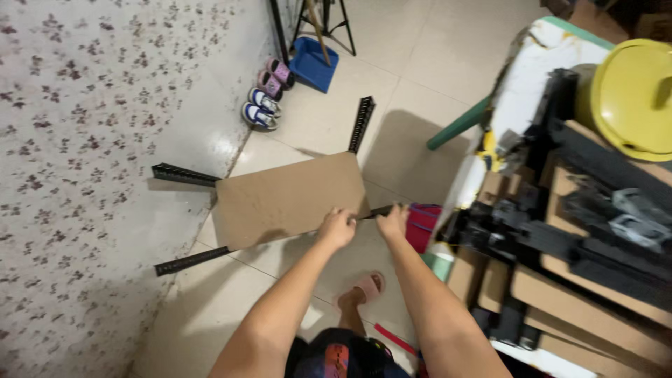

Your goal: The person disassembles a black metal shelving frame by removing vertical and horizontal bars, then stacks the parts on a nearby table. Afterward, they sweep the floor with a broom.

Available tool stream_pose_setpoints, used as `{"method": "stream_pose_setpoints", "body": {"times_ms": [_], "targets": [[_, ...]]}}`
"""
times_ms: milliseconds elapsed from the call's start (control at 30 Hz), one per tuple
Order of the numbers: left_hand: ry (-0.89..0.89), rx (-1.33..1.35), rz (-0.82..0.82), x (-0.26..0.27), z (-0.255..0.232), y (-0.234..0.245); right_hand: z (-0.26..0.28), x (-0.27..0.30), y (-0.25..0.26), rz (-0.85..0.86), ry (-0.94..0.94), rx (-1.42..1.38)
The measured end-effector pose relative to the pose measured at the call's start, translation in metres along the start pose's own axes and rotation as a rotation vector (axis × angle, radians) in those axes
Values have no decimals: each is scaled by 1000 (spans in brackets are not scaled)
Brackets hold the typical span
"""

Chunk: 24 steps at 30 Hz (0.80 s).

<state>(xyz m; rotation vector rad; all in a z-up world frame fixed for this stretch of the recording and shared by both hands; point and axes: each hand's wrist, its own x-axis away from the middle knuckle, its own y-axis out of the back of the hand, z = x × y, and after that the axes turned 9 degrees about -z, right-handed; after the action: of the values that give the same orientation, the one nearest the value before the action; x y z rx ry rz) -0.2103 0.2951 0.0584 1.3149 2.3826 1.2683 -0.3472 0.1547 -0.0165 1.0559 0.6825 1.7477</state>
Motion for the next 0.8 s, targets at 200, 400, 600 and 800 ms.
{"method": "stream_pose_setpoints", "body": {"times_ms": [200, 400, 600, 800], "targets": [[-41, -39, -21, 15, 104, -19, 24, 43, -30, -269, -104, -124], [115, -16, 49, 43, 179, -40, -11, 45, -77, -463, -116, -478], [269, -41, 83, 43, 194, -79, -31, 46, -184, -369, 51, -273], [271, -150, 40, 27, 269, -106, -47, 65, -298, 113, 45, -271]]}}
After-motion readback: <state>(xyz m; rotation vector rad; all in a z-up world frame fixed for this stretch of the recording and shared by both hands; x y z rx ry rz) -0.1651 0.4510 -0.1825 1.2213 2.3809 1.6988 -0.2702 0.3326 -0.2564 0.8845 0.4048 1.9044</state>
